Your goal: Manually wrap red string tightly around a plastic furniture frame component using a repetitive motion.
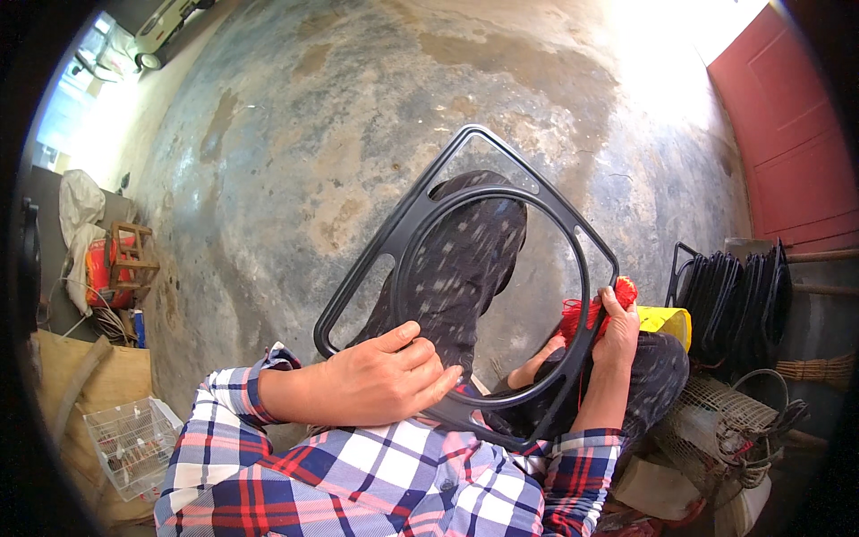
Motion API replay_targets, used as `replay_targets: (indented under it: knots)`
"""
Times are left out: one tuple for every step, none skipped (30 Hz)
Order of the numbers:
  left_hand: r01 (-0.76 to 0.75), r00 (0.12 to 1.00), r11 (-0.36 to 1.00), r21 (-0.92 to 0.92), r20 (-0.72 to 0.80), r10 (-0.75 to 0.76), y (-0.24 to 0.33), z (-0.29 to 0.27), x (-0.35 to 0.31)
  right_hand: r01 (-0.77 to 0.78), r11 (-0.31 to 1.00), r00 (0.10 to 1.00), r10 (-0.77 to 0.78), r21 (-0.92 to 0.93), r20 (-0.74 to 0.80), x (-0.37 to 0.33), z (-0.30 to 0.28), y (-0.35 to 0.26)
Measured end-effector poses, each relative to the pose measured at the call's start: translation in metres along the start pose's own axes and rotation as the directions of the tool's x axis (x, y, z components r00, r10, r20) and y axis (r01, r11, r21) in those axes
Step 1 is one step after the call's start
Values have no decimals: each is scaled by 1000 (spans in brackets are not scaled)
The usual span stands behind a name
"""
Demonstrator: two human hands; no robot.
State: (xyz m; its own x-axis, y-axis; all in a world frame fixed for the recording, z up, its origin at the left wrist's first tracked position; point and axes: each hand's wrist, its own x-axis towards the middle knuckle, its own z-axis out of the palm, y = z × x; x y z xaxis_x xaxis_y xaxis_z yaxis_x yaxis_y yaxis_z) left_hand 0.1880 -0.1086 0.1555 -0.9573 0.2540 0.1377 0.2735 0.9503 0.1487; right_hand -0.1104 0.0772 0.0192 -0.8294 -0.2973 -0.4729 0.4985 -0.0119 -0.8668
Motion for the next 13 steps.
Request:
replay_targets:
  knots:
    - [0, 1000, 1000, 0, 0, 0, 0, 2, 0, -22, 1000, 999, 22, -7, -34, 0, 3, 2]
    - [4, 1000, 1000, 12, 0, -4, -1, 4, -1, -23, 1000, 999, 23, -7, -34, 0, 5, 3]
    - [8, 1000, 1000, 24, 1, -8, -1, 6, -1, -5, 1000, 1000, 5, -19, -30, 1, 6, 5]
    - [7, 1000, 1000, 24, 2, -8, -1, 7, -1, 12, 999, 1000, -13, -30, -27, 1, 7, 6]
    - [12, 1000, 1000, 22, 8, -13, -2, 8, -1, 12, 999, 999, -13, -30, -30, 1, 8, 6]
    - [16, 1000, 1000, 20, 14, -17, -2, 9, -1, 9, 1000, 1000, -9, -18, -28, 1, 8, 6]
    - [11, 1000, 1000, 17, 15, -11, -2, 9, -1, 5, 1000, 1000, -5, -5, -27, 0, 8, 6]
    - [16, 1000, 1000, 18, 19, -16, -3, 10, -1, 7, 1000, 999, -8, -2, -38, 0, 8, 5]
    - [19, 1000, 1000, 19, 23, -20, -4, 10, -1, 15, 1000, 999, -15, -4, -33, 0, 10, 5]
    - [5, 1000, 1000, 14, 23, -5, -5, 10, -1, 23, 1000, 999, -23, -5, -29, -1, 13, 4]
    - [21, 1000, 1000, 0, 12, -21, -6, 10, -1, 26, 999, 1000, -26, 19, -16, -6, 19, 1]
    - [36, 999, 999, -14, 2, -36, -7, 10, -3, 35, 999, 999, -34, 18, -24, -8, 21, 1]
    - [21, 1000, 1000, -19, 2, -21, -7, 12, 1, 33, 999, 999, -32, 25, -18, -8, 22, 1]
